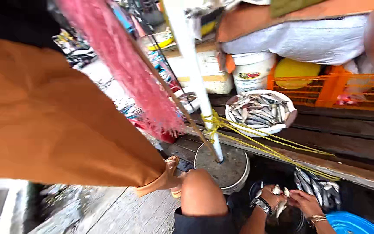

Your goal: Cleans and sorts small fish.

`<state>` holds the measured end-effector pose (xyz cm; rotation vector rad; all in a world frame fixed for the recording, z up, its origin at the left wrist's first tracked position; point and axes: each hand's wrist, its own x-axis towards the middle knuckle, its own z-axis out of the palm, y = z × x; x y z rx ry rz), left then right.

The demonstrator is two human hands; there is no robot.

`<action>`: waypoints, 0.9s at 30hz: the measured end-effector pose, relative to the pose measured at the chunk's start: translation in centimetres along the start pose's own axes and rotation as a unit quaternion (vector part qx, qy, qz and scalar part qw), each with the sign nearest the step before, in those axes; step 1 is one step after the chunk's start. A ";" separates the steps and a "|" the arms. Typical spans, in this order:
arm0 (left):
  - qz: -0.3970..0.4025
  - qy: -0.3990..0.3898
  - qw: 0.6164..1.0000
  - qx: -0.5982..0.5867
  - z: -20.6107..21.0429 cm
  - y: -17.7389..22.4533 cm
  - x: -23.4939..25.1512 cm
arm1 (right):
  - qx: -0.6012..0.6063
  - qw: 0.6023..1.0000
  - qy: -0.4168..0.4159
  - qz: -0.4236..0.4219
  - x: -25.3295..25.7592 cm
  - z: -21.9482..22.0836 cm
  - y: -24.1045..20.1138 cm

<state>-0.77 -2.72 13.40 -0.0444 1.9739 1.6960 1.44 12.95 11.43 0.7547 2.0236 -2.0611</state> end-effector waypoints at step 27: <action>-0.043 0.022 0.999 -0.012 -0.8 -0.8 1.0 | -0.100 0.993 -0.057 0.013 -0.7 1.2 -1.8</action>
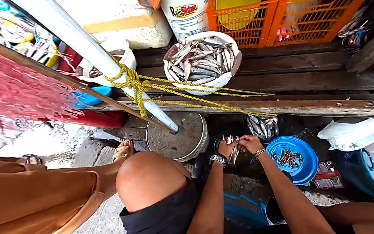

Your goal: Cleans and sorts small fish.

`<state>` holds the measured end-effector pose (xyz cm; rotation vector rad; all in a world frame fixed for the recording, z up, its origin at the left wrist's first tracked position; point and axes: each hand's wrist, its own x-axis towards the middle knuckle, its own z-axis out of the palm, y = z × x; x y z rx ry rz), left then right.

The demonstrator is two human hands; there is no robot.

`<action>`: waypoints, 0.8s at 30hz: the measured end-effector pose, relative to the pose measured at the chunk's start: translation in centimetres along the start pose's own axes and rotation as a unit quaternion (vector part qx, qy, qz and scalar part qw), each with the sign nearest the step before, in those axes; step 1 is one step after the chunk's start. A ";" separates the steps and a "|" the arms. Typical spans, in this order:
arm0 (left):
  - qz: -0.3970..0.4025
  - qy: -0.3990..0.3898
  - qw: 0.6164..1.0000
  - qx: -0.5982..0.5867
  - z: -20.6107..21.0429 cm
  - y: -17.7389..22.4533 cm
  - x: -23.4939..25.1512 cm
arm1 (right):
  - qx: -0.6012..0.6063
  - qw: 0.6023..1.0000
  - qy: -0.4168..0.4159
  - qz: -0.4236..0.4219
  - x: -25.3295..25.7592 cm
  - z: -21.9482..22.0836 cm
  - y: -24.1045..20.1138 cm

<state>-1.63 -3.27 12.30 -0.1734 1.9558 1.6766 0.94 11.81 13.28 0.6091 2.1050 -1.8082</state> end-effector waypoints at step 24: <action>-0.119 0.140 0.983 0.020 -0.7 -3.2 1.8 | -0.233 0.960 -0.118 -0.105 -0.6 3.9 2.1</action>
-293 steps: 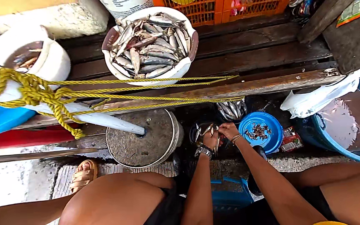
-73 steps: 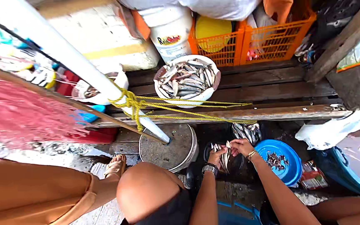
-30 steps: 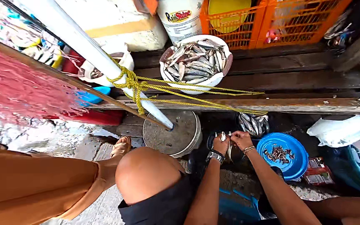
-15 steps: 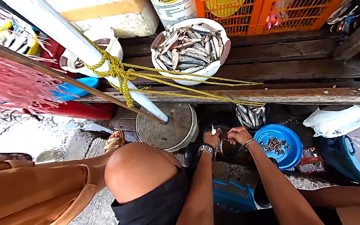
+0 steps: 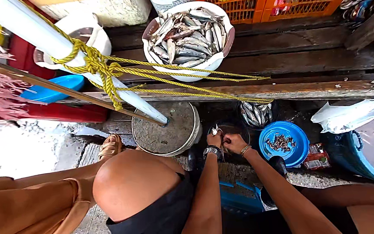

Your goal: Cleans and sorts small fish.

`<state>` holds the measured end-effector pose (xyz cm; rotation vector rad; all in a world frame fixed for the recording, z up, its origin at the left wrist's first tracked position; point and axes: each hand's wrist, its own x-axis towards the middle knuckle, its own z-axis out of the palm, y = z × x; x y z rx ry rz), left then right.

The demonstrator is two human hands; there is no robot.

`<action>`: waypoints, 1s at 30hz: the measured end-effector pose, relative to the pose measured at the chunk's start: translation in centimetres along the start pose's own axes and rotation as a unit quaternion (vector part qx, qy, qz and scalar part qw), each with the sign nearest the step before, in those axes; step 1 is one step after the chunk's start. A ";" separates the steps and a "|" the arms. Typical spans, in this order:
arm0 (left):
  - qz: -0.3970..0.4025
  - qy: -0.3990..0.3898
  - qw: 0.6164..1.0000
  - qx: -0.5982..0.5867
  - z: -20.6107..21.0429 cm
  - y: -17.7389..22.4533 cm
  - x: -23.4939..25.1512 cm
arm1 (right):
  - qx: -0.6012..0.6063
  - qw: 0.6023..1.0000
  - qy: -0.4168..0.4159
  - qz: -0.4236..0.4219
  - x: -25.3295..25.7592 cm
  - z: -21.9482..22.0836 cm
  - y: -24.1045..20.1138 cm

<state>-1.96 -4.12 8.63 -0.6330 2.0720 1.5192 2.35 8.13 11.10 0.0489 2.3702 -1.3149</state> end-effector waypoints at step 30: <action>-0.205 0.002 0.952 -0.226 2.3 -7.2 4.3 | -0.205 0.936 -0.208 0.197 10.5 1.4 15.1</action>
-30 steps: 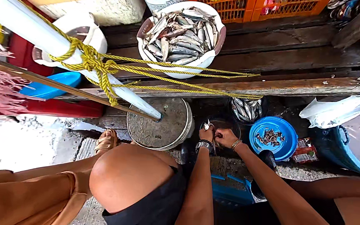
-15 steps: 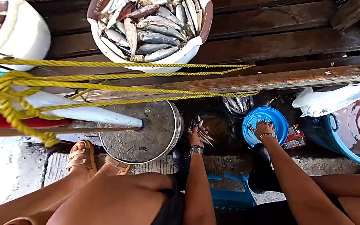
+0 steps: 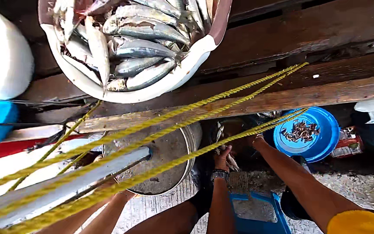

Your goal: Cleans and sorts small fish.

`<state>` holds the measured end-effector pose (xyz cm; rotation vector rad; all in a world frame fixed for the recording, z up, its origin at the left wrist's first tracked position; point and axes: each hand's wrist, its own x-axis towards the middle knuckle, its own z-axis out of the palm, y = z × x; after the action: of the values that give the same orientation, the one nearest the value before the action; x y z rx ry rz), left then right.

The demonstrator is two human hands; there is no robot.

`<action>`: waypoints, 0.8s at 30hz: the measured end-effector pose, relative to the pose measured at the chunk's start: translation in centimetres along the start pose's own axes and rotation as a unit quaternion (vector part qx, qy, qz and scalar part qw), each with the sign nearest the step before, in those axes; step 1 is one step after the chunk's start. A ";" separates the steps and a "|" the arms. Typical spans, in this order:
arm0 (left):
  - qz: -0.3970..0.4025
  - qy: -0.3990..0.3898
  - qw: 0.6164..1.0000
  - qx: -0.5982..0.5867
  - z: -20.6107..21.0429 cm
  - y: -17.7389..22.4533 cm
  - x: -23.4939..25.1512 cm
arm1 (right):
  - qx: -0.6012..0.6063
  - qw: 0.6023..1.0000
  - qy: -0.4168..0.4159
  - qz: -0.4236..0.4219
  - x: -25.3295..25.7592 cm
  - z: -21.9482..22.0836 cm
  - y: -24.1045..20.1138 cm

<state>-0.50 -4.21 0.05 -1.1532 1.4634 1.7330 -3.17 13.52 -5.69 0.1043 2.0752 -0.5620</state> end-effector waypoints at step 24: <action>0.337 -0.194 0.823 0.413 3.7 1.9 -4.6 | 0.589 0.799 0.031 0.116 -11.7 -4.3 -1.0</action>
<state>-0.93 -0.64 5.03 0.2025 2.1434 1.3009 -0.45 16.25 6.26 1.0852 1.4281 -1.6213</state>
